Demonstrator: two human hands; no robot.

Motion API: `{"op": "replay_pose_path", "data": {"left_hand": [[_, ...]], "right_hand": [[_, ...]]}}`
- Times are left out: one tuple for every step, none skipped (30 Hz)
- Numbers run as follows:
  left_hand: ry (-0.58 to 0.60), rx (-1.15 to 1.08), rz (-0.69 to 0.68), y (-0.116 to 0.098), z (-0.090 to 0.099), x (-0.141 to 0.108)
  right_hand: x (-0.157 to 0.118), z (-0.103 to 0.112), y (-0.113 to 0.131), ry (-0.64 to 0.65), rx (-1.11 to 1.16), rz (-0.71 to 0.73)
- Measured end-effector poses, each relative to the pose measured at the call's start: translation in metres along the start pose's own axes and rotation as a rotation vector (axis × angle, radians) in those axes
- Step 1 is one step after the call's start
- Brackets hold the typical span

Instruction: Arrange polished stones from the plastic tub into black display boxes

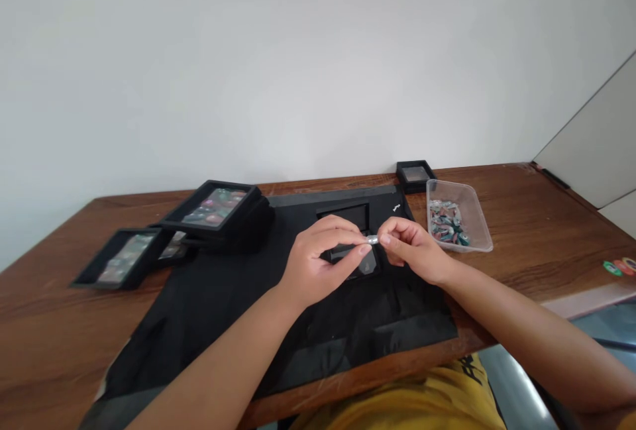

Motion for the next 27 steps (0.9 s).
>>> {"op": "replay_pose_path", "data": {"left_hand": [[0.004, -0.012, 0.016, 0.0, 0.0, 0.0], [0.007, -0.022, 0.028, 0.001, 0.0, 0.0], [0.01, -0.03, 0.037, 0.001, 0.0, 0.0], [0.011, -0.035, 0.043, 0.001, 0.0, 0.0], [0.01, -0.038, 0.045, 0.0, 0.001, 0.0], [0.009, -0.04, 0.046, 0.0, 0.002, 0.001], [0.007, -0.038, 0.043, -0.001, 0.003, 0.002], [0.008, -0.033, 0.04, -0.002, 0.006, 0.003], [0.018, -0.025, 0.038, -0.002, 0.008, 0.005], [0.042, -0.01, 0.041, -0.003, 0.012, 0.006], [0.092, 0.01, 0.052, -0.003, 0.015, 0.008], [0.17, 0.038, 0.079, -0.003, 0.018, 0.01], [0.274, 0.079, 0.125, -0.003, 0.021, 0.012], [0.39, 0.13, 0.188, -0.001, 0.023, 0.013], [0.504, 0.186, 0.262, 0.0, 0.025, 0.014], [0.609, 0.244, 0.342, 0.002, 0.026, 0.015], [0.692, 0.298, 0.419, 0.005, 0.027, 0.014], [0.751, 0.347, 0.486, 0.007, 0.028, 0.014], [0.792, 0.386, 0.54, 0.008, 0.028, 0.014], [0.821, 0.416, 0.58, 0.01, 0.029, 0.013], [0.842, 0.441, 0.607, 0.011, 0.029, 0.013], [0.864, 0.462, 0.627, 0.012, 0.029, 0.013], [0.891, 0.48, 0.642, 0.012, 0.029, 0.012], [0.916, 0.496, 0.652, 0.013, 0.029, 0.012], [0.935, 0.514, 0.657, 0.013, 0.029, 0.011], [0.947, 0.531, 0.654, 0.014, 0.03, 0.011], [0.951, 0.546, 0.645, 0.014, 0.031, 0.011]], "right_hand": [[0.0, 0.0, 0.0, 0.0, 0.013, 0.006], [0.0, 0.0, 0.001, 0.004, 0.028, 0.01], [0.0, 0.0, 0.001, 0.006, 0.045, 0.013], [-0.001, 0.0, 0.002, 0.006, 0.061, 0.014], [-0.001, 0.0, 0.002, 0.003, 0.075, 0.01], [-0.001, 0.0, 0.003, -0.004, 0.086, 0.002], [-0.001, 0.0, 0.004, -0.012, 0.095, -0.009], [0.0, 0.0, 0.005, -0.02, 0.102, -0.021], [0.0, 0.0, 0.005, -0.028, 0.107, -0.033], [0.0, 0.0, 0.006, -0.034, 0.107, -0.044], [0.0, 0.0, 0.006, -0.04, 0.1, -0.052], [0.0, 0.0, 0.006, -0.044, 0.085, -0.057], [0.0, 0.0, 0.006, -0.044, 0.064, -0.061], [0.0, 0.0, 0.006, -0.04, 0.039, -0.062], [-0.001, -0.001, 0.006, -0.035, 0.013, -0.06], [-0.001, -0.001, 0.006, -0.027, -0.014, -0.057], [-0.002, -0.001, 0.006, -0.02, -0.042, -0.051], [-0.002, -0.002, 0.005, -0.015, -0.069, -0.042], [-0.003, -0.002, 0.005, -0.015, -0.101, -0.03], [-0.003, -0.002, 0.005, -0.022, -0.142, -0.017], [-0.004, -0.002, 0.005, -0.041, -0.199, 0.0], [-0.004, -0.001, 0.005, -0.066, -0.276, 0.02], [-0.004, -0.001, 0.004, -0.093, -0.37, 0.039], [-0.005, 0.0, 0.004, -0.115, -0.474, 0.051], [-0.005, 0.0, 0.004, -0.127, -0.577, 0.052], [-0.004, 0.0, 0.004, -0.127, -0.667, 0.042], [-0.004, 0.001, 0.003, -0.117, -0.739, 0.021]]}}
Point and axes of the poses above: each hand's wrist, its own x-axis towards the middle knuckle, its own z-axis out of the back of the hand, y = z × x, the point moved 1 cm from there along x, towards the middle knuckle, and after that the axes turned 6 degrees about -y, right-handed, at the moved point
